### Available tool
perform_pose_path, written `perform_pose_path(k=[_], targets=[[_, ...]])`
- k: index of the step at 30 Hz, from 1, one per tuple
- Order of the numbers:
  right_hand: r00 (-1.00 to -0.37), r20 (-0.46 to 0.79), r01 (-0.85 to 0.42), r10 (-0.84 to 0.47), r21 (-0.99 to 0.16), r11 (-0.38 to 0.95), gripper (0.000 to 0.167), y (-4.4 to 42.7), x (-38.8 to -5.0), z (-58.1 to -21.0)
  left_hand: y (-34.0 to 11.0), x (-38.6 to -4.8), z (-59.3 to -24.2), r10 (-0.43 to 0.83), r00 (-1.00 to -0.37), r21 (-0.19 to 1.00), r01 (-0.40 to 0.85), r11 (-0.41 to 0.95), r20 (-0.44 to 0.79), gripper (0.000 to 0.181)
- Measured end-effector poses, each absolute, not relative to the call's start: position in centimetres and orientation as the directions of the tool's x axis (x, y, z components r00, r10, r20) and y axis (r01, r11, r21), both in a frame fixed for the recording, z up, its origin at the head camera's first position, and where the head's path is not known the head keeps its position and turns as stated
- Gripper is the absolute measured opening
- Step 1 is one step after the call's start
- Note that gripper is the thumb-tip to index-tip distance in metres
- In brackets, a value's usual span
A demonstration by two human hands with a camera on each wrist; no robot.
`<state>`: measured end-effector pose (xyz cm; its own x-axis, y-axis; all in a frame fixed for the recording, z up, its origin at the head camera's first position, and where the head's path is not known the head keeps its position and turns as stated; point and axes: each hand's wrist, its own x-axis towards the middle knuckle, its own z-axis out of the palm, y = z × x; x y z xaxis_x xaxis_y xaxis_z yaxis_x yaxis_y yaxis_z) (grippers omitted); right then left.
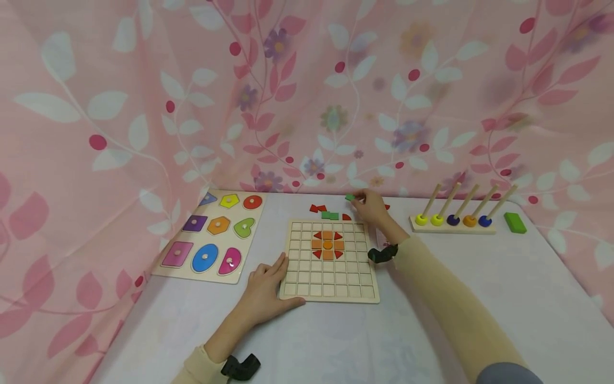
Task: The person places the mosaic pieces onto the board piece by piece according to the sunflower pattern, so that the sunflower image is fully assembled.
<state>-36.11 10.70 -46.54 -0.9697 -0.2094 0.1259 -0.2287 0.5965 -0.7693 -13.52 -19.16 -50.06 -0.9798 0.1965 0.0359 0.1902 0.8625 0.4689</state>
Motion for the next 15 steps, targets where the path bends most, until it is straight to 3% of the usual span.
perform_pose_path(k=[15], targets=[[-0.932, 0.154, -0.314, -0.328, -0.797, 0.516, 0.030, 10.6, -24.7, -46.5, -19.1, -13.3, -49.7, 0.201, -0.979, 0.467, 0.190, 0.864, 0.026, 0.114]])
